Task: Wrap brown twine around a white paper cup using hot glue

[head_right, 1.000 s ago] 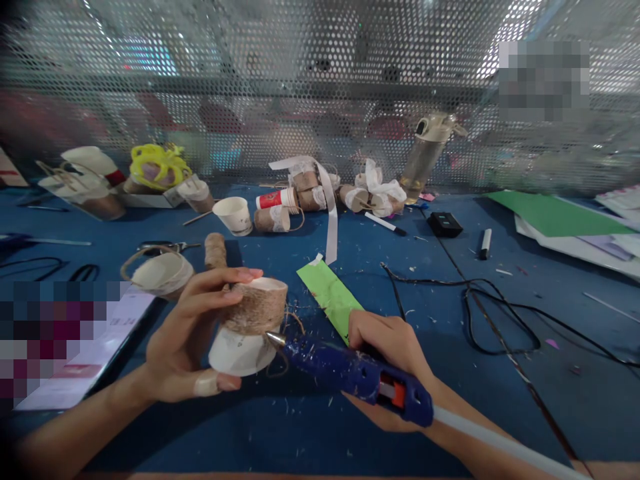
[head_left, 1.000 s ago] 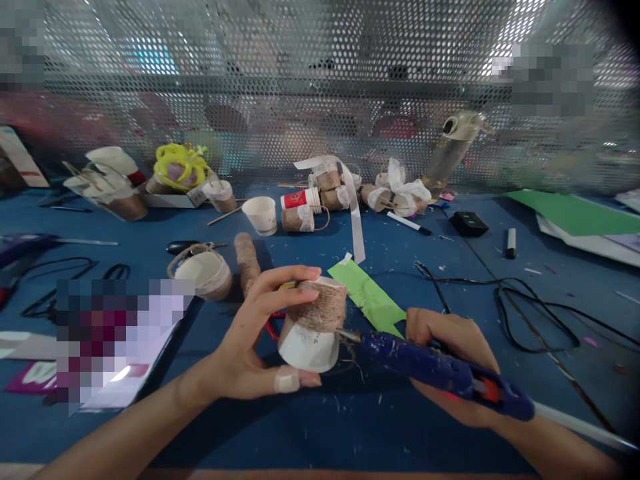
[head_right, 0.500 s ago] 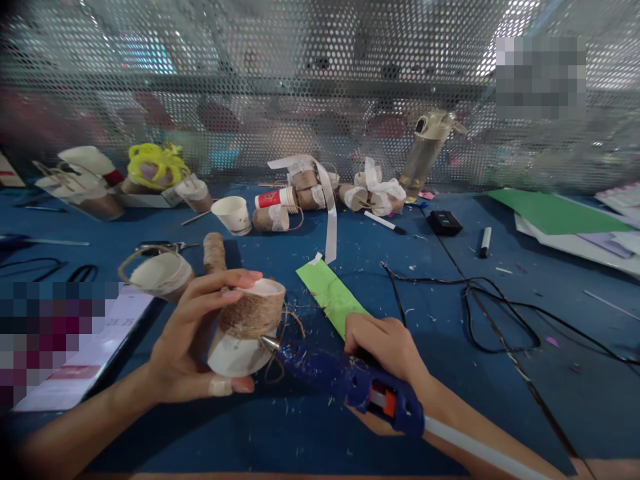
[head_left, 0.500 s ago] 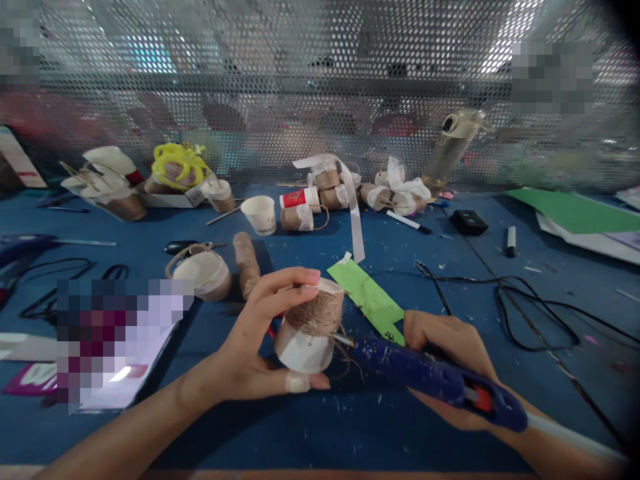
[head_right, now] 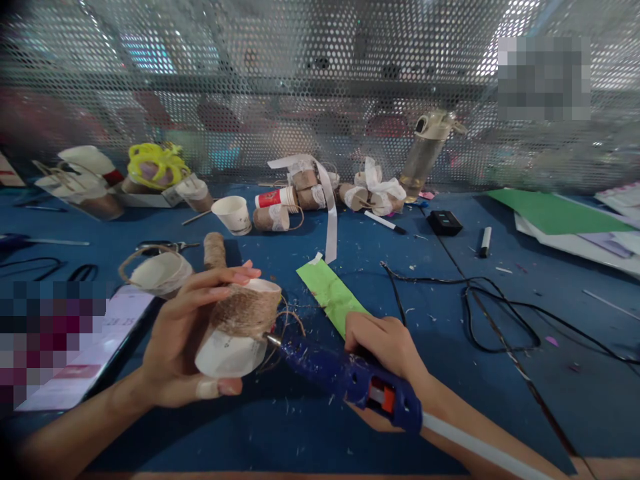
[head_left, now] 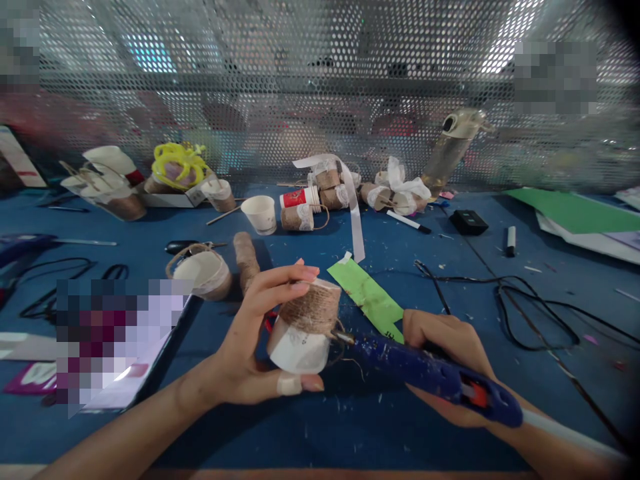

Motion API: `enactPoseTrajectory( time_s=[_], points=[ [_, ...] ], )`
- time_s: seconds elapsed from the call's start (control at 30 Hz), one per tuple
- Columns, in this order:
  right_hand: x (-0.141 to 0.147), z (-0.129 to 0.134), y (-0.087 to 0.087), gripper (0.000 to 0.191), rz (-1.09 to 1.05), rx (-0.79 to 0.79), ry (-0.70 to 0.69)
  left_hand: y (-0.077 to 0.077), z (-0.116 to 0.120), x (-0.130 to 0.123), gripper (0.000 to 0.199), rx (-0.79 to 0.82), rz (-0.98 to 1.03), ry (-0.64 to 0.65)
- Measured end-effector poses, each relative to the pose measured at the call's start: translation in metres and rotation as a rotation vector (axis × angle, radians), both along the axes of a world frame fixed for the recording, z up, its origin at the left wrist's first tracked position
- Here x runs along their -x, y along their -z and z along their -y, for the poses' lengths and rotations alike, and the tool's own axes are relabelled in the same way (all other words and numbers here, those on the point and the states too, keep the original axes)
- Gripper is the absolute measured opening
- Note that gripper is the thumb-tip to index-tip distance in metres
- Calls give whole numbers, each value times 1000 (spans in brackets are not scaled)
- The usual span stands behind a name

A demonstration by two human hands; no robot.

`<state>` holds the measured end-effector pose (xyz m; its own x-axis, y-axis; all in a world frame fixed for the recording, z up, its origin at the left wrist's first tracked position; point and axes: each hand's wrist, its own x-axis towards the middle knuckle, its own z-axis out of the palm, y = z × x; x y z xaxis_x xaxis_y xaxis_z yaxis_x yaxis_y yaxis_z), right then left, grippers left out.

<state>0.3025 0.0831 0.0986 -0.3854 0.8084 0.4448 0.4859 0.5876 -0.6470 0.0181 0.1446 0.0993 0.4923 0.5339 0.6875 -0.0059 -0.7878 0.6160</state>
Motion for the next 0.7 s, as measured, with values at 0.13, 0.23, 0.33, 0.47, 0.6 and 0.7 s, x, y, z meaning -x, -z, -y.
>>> enactPoseTrajectory(
  time_s=[0.13,0.23,0.33,0.47,0.6,0.7],
  points=[
    [-1,2,-1,22,-6,0,-14,2,0,1,88,-16,-48,14],
    [-1,3,-2,22,-1,0,-22,3,0,1,89,-24,-36,22],
    [1,4,-3,23,2,-14,-9,3,0,0,89,-1,13,45],
    [3,3,-4,22,5,-39,10,4,1,-2,88,42,81,79],
    [3,1,-4,21,14,-47,18,3,1,-3,86,59,135,77],
    [3,0,-4,21,21,-52,19,2,1,-5,83,73,162,63]
  ],
)
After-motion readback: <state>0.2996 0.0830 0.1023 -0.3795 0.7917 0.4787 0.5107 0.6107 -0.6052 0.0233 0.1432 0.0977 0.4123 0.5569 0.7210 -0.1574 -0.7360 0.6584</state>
